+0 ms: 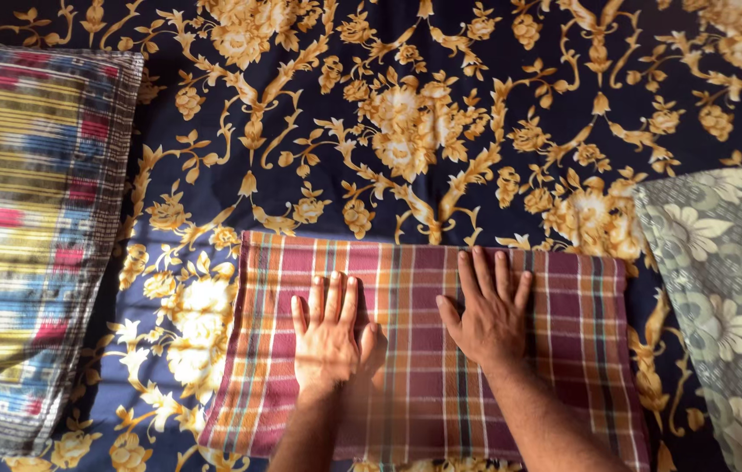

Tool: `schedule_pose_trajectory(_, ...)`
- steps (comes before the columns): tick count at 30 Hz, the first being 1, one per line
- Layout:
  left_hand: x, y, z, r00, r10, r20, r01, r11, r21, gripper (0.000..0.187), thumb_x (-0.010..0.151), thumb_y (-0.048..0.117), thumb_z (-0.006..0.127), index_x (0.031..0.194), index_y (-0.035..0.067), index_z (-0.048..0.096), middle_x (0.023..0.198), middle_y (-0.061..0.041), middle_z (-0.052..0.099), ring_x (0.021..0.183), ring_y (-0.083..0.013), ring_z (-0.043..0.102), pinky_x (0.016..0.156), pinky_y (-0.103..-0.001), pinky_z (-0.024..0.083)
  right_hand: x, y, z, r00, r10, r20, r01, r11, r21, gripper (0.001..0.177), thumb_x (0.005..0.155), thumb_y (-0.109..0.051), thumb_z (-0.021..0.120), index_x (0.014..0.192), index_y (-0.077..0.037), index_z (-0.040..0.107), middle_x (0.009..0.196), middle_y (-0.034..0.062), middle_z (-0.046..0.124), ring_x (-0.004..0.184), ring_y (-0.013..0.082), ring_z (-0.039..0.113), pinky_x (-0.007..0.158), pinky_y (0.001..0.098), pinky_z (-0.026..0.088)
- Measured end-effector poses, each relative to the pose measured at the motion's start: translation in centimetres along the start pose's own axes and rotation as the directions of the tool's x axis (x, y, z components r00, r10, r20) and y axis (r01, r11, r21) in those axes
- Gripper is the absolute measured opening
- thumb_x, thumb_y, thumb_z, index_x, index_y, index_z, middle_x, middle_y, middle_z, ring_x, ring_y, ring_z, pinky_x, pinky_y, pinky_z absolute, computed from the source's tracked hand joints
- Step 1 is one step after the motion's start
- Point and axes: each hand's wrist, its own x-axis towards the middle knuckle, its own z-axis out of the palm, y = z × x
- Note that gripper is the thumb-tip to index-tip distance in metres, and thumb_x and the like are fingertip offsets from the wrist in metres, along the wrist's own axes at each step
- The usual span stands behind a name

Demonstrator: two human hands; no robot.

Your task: The person folds a plaid cloth on a bed and then picks up and unfolds a green towel and a blue garment on a shelf.

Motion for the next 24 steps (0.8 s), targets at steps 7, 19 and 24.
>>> schedule_pose_trajectory(7,0.4,-0.3,1.5,0.987,0.041,-0.153,-0.049,0.997,-0.052,0.084,0.092,0.056,0.044,0.16,0.016,0.015,0.17,-0.009,0.011,0.153,-0.0345,0.002,0.119,-0.062,-0.003,0.3,-0.1,0.6,0.997,0.016,-0.07,-0.012,0.999,0.046,0.085,0.091,-0.068,0.036,0.157,-0.017,0.025,0.167,0.0065,0.017,0.154,0.0321,0.009,0.121,0.0617,-0.005)
schedule_pose_trajectory(19,0.7,-0.5,2.5,0.922,0.091,-0.377,-0.129,0.989,-0.075,0.088,0.088,0.054,0.05,0.158,0.011,0.02,0.165,-0.012,0.017,0.151,-0.0368,0.01,0.117,-0.064,0.003,0.1,0.2,2.0,0.979,0.022,-0.201,0.005,0.991,0.132,0.084,0.092,-0.063,0.036,0.158,-0.014,0.022,0.167,0.0074,0.017,0.154,0.0295,0.008,0.123,0.0582,-0.005)
schedule_pose_trajectory(24,2.4,2.0,-0.9,0.932,-0.11,0.345,0.094,0.994,0.061,0.093,0.094,0.056,0.049,0.165,0.015,0.004,0.173,-0.012,0.001,0.156,-0.0391,0.001,0.12,-0.066,0.001,0.1,0.2,2.0,0.981,0.031,-0.194,-0.008,0.993,0.118,0.084,0.091,-0.062,0.037,0.158,-0.015,0.019,0.167,0.0069,0.015,0.154,0.029,0.007,0.122,0.0573,-0.006)
